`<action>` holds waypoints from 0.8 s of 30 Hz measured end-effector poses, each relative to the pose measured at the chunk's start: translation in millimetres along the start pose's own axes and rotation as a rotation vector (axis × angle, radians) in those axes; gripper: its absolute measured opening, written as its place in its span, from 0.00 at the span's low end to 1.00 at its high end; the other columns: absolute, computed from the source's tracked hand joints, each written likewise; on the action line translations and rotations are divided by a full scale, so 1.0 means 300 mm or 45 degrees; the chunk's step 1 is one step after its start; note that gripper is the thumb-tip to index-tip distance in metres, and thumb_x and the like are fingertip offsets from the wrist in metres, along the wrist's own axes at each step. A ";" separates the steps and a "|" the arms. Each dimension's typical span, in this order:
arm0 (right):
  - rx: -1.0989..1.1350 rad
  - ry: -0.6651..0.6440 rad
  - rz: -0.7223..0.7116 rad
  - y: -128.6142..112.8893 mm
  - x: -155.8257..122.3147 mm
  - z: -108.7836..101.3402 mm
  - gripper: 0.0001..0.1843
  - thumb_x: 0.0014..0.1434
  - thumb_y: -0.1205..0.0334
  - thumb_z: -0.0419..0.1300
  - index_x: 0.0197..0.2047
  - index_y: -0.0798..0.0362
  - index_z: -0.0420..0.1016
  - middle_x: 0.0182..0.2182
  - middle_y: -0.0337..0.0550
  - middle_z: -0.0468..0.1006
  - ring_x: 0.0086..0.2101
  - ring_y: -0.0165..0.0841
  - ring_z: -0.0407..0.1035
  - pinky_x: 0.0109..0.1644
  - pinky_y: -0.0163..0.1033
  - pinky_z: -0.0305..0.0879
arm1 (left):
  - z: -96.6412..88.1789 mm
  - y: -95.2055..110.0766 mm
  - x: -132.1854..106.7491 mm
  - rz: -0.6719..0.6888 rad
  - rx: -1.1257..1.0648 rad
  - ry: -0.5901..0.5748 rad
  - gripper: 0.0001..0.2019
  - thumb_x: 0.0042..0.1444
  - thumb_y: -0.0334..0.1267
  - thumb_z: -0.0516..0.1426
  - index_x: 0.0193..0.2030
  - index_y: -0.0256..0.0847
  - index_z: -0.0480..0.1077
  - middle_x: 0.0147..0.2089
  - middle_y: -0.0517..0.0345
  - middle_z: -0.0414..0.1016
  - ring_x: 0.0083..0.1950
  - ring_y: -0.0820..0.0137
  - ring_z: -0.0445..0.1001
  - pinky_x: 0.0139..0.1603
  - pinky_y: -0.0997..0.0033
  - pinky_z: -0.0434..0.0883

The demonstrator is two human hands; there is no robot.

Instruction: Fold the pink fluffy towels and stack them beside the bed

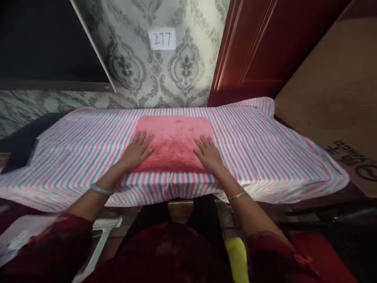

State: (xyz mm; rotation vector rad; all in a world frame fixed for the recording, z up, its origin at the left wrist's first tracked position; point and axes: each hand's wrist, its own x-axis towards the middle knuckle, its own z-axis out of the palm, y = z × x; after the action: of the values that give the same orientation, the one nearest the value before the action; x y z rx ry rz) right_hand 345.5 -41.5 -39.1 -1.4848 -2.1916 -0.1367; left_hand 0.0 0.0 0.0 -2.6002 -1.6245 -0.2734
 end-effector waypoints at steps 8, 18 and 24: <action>0.035 -0.060 0.124 -0.006 0.002 -0.011 0.30 0.72 0.51 0.41 0.69 0.55 0.64 0.68 0.53 0.63 0.69 0.44 0.50 0.73 0.57 0.44 | -0.023 0.000 -0.002 0.000 -0.048 0.039 0.29 0.69 0.52 0.45 0.72 0.41 0.58 0.76 0.44 0.50 0.77 0.51 0.42 0.72 0.43 0.50; -0.075 -0.064 -0.024 -0.133 -0.189 -0.112 0.35 0.67 0.48 0.53 0.73 0.49 0.54 0.71 0.51 0.55 0.69 0.52 0.47 0.69 0.64 0.46 | -0.068 0.067 -0.210 0.355 0.098 0.184 0.32 0.62 0.47 0.56 0.71 0.42 0.59 0.75 0.42 0.54 0.76 0.49 0.49 0.73 0.40 0.44; -0.083 -0.026 -0.102 -0.093 -0.204 -0.079 0.35 0.64 0.63 0.54 0.73 0.51 0.53 0.69 0.53 0.58 0.68 0.50 0.50 0.68 0.61 0.50 | -0.047 0.006 -0.230 0.375 0.115 0.176 0.31 0.59 0.32 0.56 0.70 0.35 0.60 0.73 0.35 0.56 0.73 0.48 0.54 0.71 0.46 0.53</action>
State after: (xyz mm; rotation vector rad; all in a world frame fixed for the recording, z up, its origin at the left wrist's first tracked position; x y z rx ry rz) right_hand 346.2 -112.7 -40.4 -1.4389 -2.2844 -0.2226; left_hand -29.7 -64.0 1.3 -2.6380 -1.1640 -0.3429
